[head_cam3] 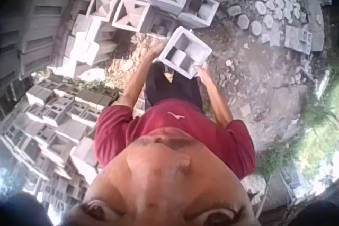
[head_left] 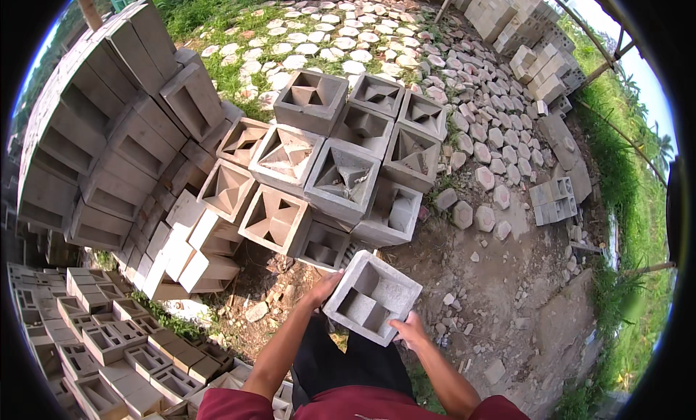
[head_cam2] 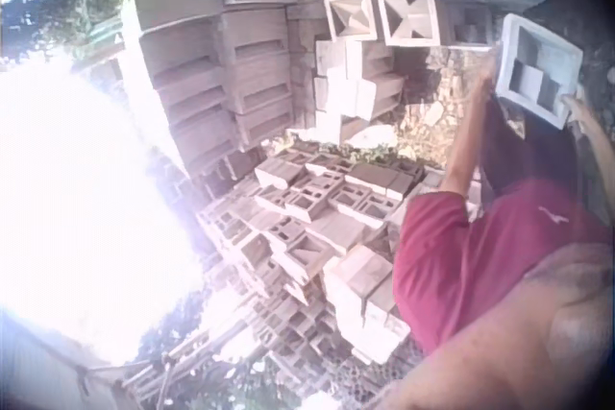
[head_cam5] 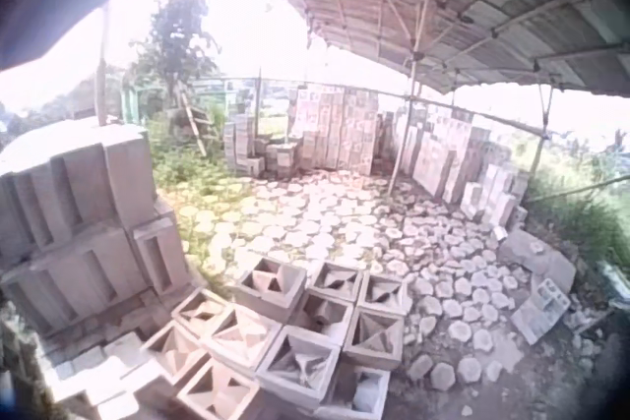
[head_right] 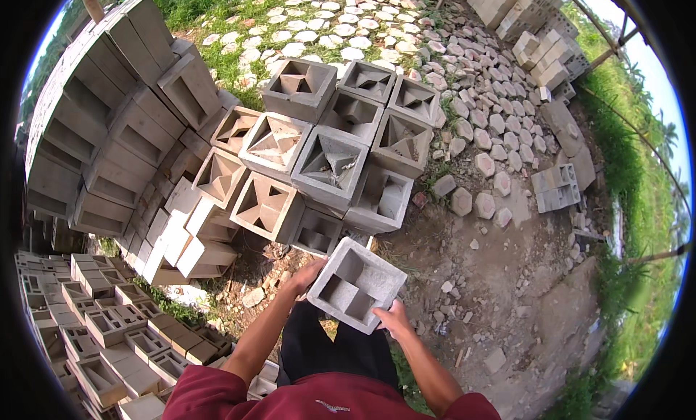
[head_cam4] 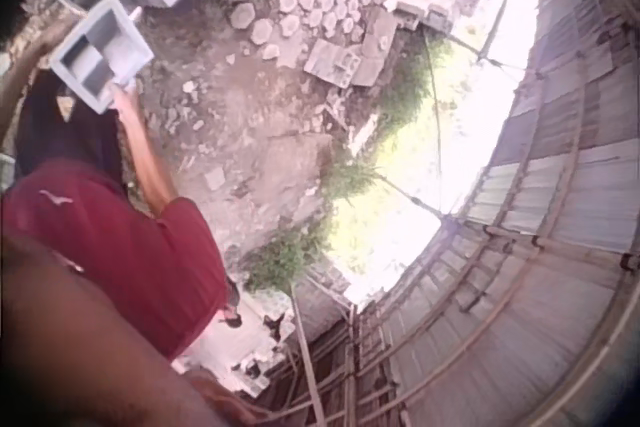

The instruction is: The person picks up concrete ventilation blocks from stacks and places them in different piles on the ground.

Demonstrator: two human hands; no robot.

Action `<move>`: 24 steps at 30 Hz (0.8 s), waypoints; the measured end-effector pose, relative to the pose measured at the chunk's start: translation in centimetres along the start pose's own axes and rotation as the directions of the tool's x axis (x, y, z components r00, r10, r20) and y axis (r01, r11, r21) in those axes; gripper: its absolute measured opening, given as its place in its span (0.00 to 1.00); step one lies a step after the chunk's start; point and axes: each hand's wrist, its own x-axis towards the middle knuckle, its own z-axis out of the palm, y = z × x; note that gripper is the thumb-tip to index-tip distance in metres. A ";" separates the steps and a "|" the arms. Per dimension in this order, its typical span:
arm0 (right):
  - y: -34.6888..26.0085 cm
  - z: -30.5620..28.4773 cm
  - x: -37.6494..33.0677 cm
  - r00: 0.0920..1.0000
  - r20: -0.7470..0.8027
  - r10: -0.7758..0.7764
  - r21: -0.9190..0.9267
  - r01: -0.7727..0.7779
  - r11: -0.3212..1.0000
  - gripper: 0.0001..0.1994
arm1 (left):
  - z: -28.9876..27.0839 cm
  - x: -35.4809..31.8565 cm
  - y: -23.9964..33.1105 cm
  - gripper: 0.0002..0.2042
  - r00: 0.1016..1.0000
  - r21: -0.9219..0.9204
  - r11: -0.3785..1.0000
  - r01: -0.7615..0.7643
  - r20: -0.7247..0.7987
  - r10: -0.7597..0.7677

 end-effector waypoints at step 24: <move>10.7 -6.8 -14.3 0.872 -0.483 -0.081 0.782 0.471 0.408 0.29 | 20.4 -8.6 10.1 0.39 0.839 -0.207 0.936 0.285 0.526 -0.139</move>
